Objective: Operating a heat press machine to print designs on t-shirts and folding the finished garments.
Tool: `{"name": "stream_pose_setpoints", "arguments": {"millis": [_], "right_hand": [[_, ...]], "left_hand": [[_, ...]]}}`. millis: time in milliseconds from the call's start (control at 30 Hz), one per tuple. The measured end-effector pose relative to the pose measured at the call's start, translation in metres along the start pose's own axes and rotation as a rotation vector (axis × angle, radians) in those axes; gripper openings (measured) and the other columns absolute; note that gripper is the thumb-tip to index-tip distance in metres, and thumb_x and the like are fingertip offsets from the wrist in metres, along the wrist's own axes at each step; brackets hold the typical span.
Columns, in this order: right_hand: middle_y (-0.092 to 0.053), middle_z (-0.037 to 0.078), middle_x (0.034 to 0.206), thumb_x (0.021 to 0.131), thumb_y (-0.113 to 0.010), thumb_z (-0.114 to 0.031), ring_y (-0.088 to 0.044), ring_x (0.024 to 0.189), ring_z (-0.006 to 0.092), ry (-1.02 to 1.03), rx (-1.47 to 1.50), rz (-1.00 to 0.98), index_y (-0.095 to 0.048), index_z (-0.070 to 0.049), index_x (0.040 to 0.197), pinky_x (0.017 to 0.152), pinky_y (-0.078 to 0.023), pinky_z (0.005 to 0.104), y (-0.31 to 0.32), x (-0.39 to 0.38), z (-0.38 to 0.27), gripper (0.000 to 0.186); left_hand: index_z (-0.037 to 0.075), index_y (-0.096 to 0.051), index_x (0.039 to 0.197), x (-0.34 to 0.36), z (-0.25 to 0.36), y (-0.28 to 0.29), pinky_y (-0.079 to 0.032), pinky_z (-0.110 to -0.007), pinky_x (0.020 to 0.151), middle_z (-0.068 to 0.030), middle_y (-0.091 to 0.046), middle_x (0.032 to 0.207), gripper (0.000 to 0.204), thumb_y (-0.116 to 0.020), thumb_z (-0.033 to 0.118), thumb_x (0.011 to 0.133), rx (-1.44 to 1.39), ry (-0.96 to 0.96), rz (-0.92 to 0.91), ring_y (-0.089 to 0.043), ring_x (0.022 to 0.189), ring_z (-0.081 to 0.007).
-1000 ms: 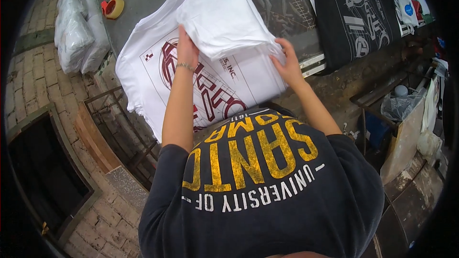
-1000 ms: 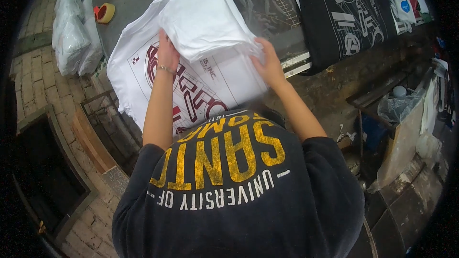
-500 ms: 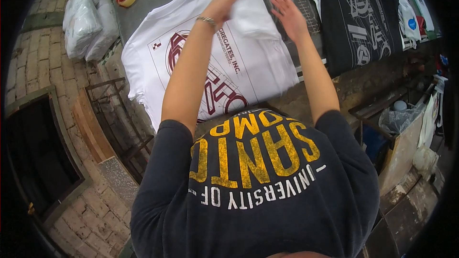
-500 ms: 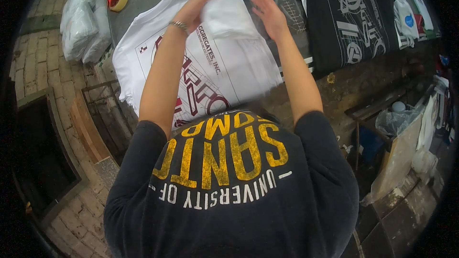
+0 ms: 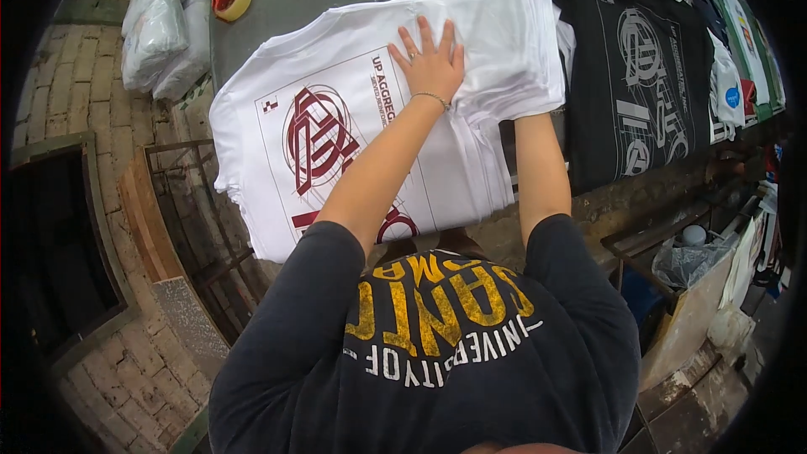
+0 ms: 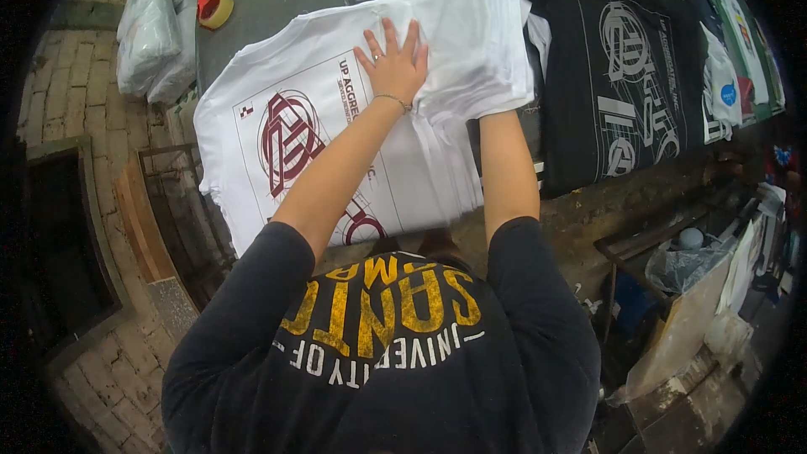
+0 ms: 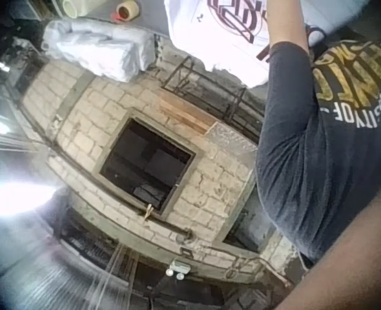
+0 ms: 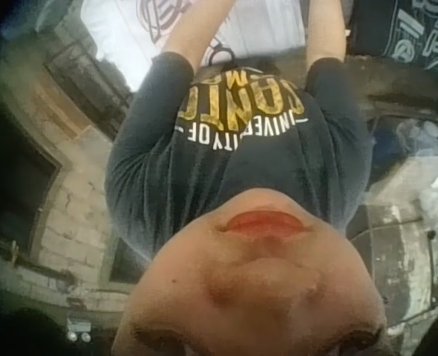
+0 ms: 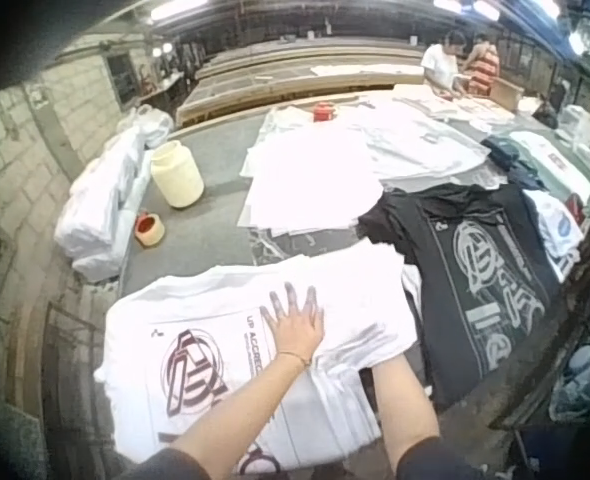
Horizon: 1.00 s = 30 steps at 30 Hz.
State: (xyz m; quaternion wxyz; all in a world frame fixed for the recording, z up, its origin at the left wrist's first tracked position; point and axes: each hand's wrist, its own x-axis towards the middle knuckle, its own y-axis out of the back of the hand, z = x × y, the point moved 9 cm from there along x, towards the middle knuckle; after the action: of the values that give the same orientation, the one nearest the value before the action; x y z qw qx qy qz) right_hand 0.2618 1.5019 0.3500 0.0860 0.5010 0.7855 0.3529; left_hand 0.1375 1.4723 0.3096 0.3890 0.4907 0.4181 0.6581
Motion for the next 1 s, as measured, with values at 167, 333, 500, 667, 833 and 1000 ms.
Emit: {"name": "stream_pose_setpoints", "arguments": {"millis": [167, 333, 500, 667, 833, 1000], "right_hand": [[-0.035, 0.008, 0.144, 0.090, -0.035, -0.057, -0.024, 0.134, 0.0347, 0.051, -0.358, -0.051, -0.036, -0.030, 0.139, 0.104, -0.013, 0.0592, -0.064, 0.029, -0.055, 0.056], [-0.026, 0.006, 0.149, 0.088, -0.033, -0.063, -0.014, 0.138, 0.0397, 0.098, -0.532, -0.062, -0.035, -0.039, 0.138, 0.104, -0.004, 0.0661, -0.098, 0.025, -0.097, 0.056], [-0.021, 0.006, 0.151, 0.088, -0.033, -0.064, -0.011, 0.138, 0.0407, 0.122, -0.483, 0.070, -0.034, -0.044, 0.138, 0.102, -0.001, 0.0691, -0.099, 0.019, -0.107, 0.054], [-0.024, 0.006, 0.150, 0.088, -0.034, -0.063, -0.012, 0.139, 0.0380, 0.106, -0.587, 0.051, -0.038, -0.041, 0.136, 0.101, 0.001, 0.0706, -0.117, 0.014, -0.096, 0.053], [-0.028, 0.009, 0.149, 0.087, -0.041, -0.056, -0.010, 0.139, 0.0367, 0.143, -0.480, 0.094, -0.045, -0.028, 0.135, 0.104, 0.004, 0.0674, -0.111, 0.006, -0.094, 0.055], [-0.034, 0.015, 0.144, 0.079, -0.060, -0.034, -0.019, 0.138, 0.0351, 0.160, -0.457, -0.025, -0.049, -0.007, 0.129, 0.108, -0.006, 0.0606, -0.125, -0.066, -0.133, 0.058]], "left_hand": [[0.024, -0.033, 0.142, -0.021, -0.004, -0.009, 0.000, -0.065, 0.105, -0.0146, -0.017, 0.151, 0.055, -0.036, 0.046, 0.092, 0.047, 0.024, -0.069, -0.006, 0.136, -0.0470], [0.020, -0.029, 0.143, -0.044, -0.041, -0.001, 0.001, -0.063, 0.106, -0.0139, -0.017, 0.151, 0.056, -0.034, 0.045, 0.093, 0.154, 0.046, -0.200, -0.005, 0.138, -0.0408], [0.016, -0.026, 0.144, -0.069, -0.126, 0.019, 0.001, -0.061, 0.107, -0.0132, -0.017, 0.151, 0.058, -0.032, 0.044, 0.093, 0.279, 0.020, -0.347, -0.005, 0.140, -0.0346], [0.013, -0.024, 0.145, -0.075, -0.157, 0.044, 0.001, -0.054, 0.110, -0.0139, -0.018, 0.151, 0.056, -0.032, 0.038, 0.095, 0.354, 0.114, -0.316, -0.006, 0.141, -0.0327], [0.010, -0.031, 0.142, -0.054, -0.120, 0.106, -0.003, -0.050, 0.111, -0.0163, -0.028, 0.147, 0.052, -0.036, 0.032, 0.095, -0.445, 0.003, 0.139, -0.016, 0.139, -0.0361], [0.021, -0.039, 0.140, -0.027, -0.072, 0.060, -0.002, -0.051, 0.111, -0.0117, -0.029, 0.148, 0.053, -0.042, 0.044, 0.092, -0.367, -0.191, -0.105, -0.014, 0.139, -0.0375]]}}
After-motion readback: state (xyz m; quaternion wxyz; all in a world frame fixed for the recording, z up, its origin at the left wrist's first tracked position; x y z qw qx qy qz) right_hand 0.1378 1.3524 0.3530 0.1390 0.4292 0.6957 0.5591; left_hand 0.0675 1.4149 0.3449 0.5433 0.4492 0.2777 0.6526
